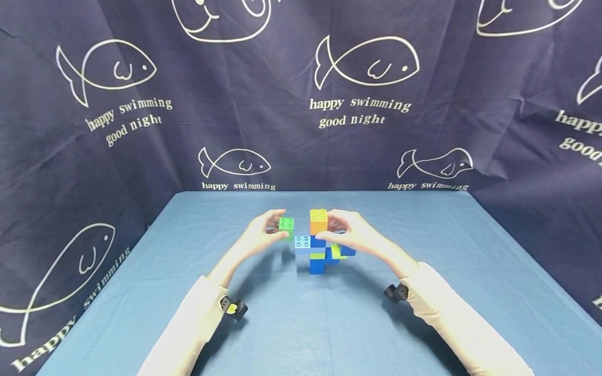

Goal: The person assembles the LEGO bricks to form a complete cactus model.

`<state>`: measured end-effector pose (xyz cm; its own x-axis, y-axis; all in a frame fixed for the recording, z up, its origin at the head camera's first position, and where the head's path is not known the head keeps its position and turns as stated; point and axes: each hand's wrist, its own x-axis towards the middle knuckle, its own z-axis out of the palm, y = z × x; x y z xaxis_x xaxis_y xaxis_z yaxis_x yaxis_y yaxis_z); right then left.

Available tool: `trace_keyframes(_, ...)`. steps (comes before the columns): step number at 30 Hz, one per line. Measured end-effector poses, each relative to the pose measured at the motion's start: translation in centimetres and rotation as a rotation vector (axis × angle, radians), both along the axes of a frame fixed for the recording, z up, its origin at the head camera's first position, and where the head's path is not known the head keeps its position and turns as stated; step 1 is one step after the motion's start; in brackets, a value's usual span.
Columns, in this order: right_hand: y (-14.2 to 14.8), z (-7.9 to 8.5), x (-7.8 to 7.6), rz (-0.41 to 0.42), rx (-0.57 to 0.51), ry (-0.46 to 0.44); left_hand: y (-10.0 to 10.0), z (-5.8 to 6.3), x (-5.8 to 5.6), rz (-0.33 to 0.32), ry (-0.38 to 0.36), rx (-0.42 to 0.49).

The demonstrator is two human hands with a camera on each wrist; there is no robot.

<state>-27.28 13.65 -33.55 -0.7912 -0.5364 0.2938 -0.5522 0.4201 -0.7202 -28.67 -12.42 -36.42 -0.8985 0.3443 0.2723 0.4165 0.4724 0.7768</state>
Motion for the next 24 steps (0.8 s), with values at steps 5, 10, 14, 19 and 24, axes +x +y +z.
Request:
trace_keyframes(5,0.0,0.0,0.0,0.004,-0.002,-0.002,0.2,0.4,0.3,0.025,0.009,0.047)
trace_keyframes(10,0.0,0.1,0.0,-0.003,0.002,-0.006,0.4,0.6,0.4,0.032,0.014,0.11)
trace_keyframes(14,0.0,0.1,0.0,-0.006,0.004,-0.001,0.6,0.9,0.6,0.049,0.012,0.128)
trace_keyframes(19,0.0,0.1,0.1,0.001,0.0,-0.006,0.8,1.2,0.8,0.045,-0.012,0.133)
trace_keyframes(24,0.0,0.1,0.1,0.003,-0.003,-0.004,1.1,1.2,1.0,0.026,-0.025,0.141)
